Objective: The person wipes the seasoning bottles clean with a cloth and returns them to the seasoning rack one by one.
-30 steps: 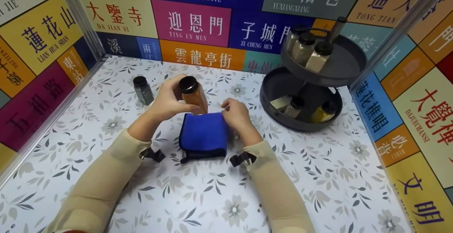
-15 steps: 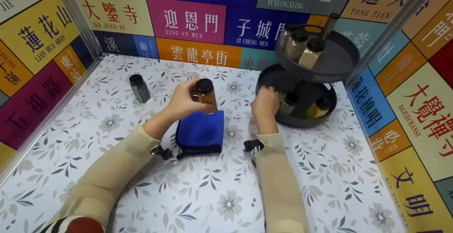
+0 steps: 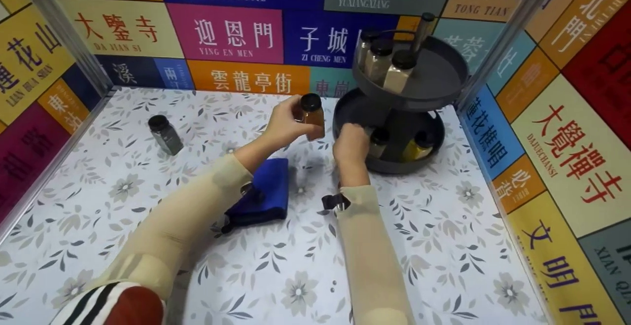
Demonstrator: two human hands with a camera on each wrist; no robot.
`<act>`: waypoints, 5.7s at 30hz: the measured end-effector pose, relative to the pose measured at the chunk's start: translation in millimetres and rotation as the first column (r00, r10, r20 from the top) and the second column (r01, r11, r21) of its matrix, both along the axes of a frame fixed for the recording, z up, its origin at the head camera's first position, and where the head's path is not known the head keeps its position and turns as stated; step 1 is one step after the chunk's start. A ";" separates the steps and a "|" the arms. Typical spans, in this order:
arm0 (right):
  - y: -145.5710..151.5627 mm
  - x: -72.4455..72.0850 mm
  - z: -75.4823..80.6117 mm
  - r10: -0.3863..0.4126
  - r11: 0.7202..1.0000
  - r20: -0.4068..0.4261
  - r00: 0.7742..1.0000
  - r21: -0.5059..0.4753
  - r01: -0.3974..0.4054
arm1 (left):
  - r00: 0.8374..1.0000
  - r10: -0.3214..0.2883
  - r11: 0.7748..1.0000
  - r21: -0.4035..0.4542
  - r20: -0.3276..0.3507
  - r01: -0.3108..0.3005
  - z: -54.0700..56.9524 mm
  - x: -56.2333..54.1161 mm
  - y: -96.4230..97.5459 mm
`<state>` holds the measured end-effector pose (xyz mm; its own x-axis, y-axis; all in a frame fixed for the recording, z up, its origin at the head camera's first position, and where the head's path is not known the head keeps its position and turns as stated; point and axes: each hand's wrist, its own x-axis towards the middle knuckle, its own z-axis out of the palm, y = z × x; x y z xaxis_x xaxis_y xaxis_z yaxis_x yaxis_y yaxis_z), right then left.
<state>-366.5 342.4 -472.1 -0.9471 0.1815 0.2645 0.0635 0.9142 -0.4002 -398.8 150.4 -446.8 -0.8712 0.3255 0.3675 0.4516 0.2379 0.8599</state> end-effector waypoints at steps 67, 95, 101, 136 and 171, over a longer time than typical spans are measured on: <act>44.9 -18.0 -27.5 -0.212 0.965 -0.180 0.961 -0.193 0.177 | 0.989 0.126 0.987 -0.112 0.082 -0.116 -45.1 -36.2 113.6; 38.9 20.4 51.9 -0.064 0.995 0.037 0.997 -0.068 0.066 | 0.983 0.169 0.982 -0.101 0.072 -0.162 -22.6 -18.4 72.3; 21.8 18.7 53.5 -0.060 0.994 -0.139 0.989 -0.102 0.046 | 0.984 0.156 0.986 -0.080 0.081 -0.150 -5.6 -0.5 25.1; -102.2 25.5 -0.9 0.642 0.719 0.284 0.712 -0.543 -0.433 | 0.996 0.093 0.992 0.083 -0.010 -0.092 1.0 75.8 -88.0; -108.7 48.3 44.4 0.489 0.010 -0.136 0.862 -0.987 -0.161 | 0.673 0.737 0.675 -0.022 0.058 -0.737 -24.2 -8.1 -296.1</act>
<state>-318.2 233.8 -427.7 -0.9728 -0.2303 -0.0271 0.0995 -0.3090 -0.9458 -406.8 -145.7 -471.0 -0.8468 -0.4326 0.3094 0.0812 0.4697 0.8791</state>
